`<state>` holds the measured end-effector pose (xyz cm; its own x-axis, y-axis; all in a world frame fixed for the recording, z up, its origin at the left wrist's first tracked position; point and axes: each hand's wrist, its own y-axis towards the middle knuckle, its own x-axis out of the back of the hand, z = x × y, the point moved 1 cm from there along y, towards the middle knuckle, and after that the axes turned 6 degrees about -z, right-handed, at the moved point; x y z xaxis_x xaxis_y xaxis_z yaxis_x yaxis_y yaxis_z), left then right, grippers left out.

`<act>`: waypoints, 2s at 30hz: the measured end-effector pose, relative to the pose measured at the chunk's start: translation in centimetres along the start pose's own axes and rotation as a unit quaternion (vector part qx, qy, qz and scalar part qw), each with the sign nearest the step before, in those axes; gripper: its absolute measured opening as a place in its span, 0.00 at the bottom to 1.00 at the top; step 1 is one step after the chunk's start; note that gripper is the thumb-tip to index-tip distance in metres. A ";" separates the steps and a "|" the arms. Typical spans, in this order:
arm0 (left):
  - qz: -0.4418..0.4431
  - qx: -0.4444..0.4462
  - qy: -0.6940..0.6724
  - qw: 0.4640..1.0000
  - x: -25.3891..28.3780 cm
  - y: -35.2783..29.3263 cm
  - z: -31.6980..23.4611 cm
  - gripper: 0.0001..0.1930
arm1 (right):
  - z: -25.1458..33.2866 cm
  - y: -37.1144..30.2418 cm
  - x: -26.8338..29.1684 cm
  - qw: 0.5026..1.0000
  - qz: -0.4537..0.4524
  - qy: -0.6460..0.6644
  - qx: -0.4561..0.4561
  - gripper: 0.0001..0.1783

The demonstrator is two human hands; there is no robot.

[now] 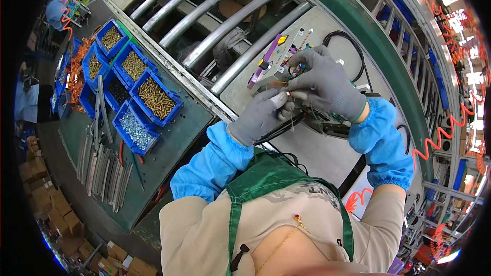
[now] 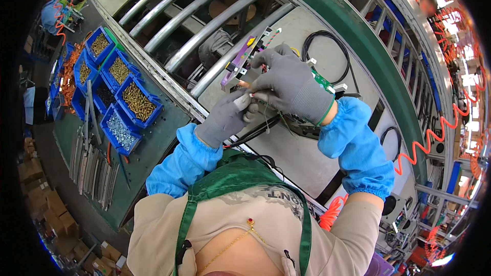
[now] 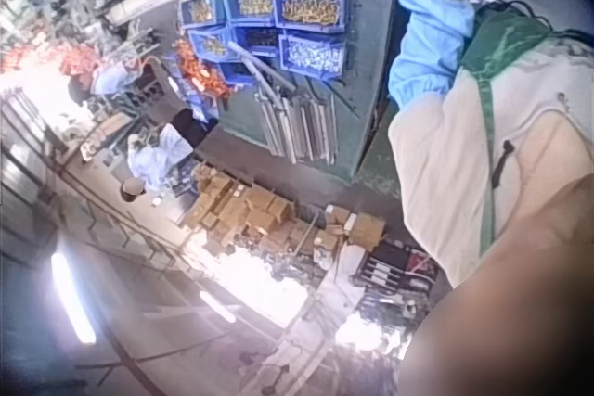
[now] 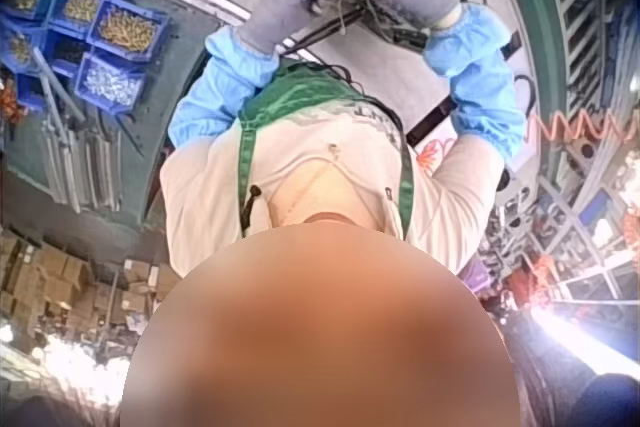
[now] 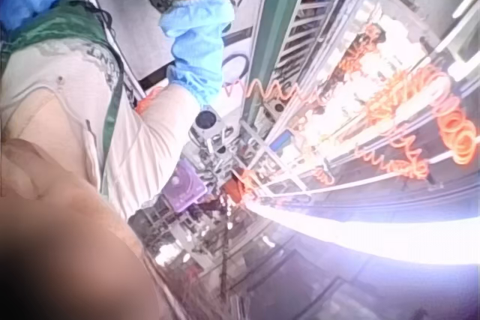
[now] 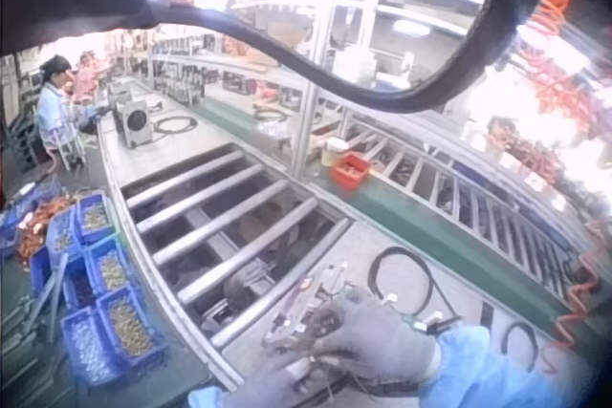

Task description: Use a pneumatic screwdriver to secure components onto a circuit board and within a metal housing.

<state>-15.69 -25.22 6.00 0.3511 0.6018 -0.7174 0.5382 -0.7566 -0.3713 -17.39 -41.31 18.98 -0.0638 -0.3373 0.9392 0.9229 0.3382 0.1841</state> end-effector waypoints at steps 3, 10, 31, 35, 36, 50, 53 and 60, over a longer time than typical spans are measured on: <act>0.053 0.010 -0.100 0.993 0.1 0.3 -0.1 0.14 | -0.5 0.4 -0.5 0.997 0.002 0.070 -0.042 0.06; -0.012 -0.070 0.199 0.977 1.0 0.2 -0.9 0.15 | -0.8 0.7 -1.6 0.994 -0.069 -0.040 -0.076 0.05; -0.005 -0.113 0.150 0.982 0.8 0.8 0.1 0.18 | 0.0 0.9 -1.9 0.996 -0.048 -0.078 -0.025 0.16; -0.005 -0.137 0.251 0.958 0.9 0.8 -0.1 0.20 | 1.1 2.1 -2.0 0.996 -0.042 -0.079 0.017 0.09; -0.005 -0.129 0.180 0.975 0.8 0.9 0.1 0.20 | 1.2 2.3 -2.0 0.995 -0.034 -0.097 0.011 0.05; 0.042 -0.125 0.176 0.976 0.8 1.4 -0.3 0.16 | -4.8 1.5 3.2 0.981 -0.122 -0.073 -0.135 0.12; 0.041 -0.134 0.220 0.965 0.7 1.2 -0.9 0.16 | -5.7 1.8 3.3 0.980 -0.083 -0.086 -0.156 0.12; 0.039 -0.121 0.339 0.932 1.1 0.7 -1.6 0.15 | -5.7 3.0 2.0 0.984 -0.010 -0.170 -0.058 0.09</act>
<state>-13.70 -24.64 5.91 0.7560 0.6325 -0.1683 0.6191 -0.7745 -0.1299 -12.54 -45.92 19.73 -0.1878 -0.0224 0.9819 0.9559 0.2258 0.1880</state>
